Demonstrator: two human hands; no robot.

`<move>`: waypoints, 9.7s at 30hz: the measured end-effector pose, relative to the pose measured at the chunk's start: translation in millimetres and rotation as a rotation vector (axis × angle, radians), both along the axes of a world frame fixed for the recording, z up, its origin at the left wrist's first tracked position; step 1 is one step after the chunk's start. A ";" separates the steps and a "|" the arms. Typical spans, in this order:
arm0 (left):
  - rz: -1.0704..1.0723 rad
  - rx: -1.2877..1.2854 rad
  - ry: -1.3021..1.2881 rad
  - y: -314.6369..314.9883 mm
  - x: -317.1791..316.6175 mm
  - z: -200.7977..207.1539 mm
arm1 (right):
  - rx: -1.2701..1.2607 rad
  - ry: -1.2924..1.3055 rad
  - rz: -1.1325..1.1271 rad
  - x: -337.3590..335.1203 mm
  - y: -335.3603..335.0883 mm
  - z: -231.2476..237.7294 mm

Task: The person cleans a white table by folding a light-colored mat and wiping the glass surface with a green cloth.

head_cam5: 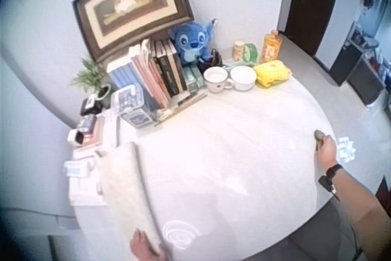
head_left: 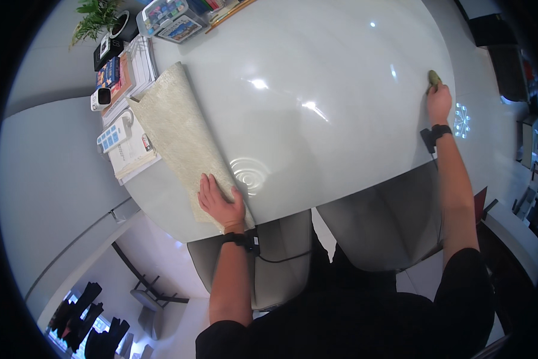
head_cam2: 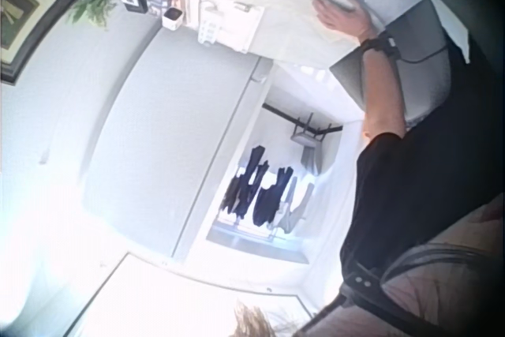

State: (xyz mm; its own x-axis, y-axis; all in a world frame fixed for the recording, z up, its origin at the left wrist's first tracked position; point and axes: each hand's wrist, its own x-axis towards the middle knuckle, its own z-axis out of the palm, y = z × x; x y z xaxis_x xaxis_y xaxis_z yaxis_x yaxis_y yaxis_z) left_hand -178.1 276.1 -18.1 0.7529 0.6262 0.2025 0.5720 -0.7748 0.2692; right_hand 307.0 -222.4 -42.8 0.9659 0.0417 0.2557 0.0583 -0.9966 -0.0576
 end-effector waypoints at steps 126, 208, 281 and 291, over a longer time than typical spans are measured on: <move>-0.001 -0.008 0.085 4.5 1.6 3.4 | 0.399 0.244 1.100 52.0 326.9 21.8; 0.032 -0.071 0.093 6.1 -3.7 2.7 | 0.296 0.215 0.923 91.1 381.5 15.7; -0.022 0.049 0.064 0.6 3.9 0.3 | 0.514 0.019 0.621 178.4 150.8 9.7; -0.010 0.017 0.081 3.0 -1.3 2.3 | 0.225 0.264 1.191 90.2 225.4 22.2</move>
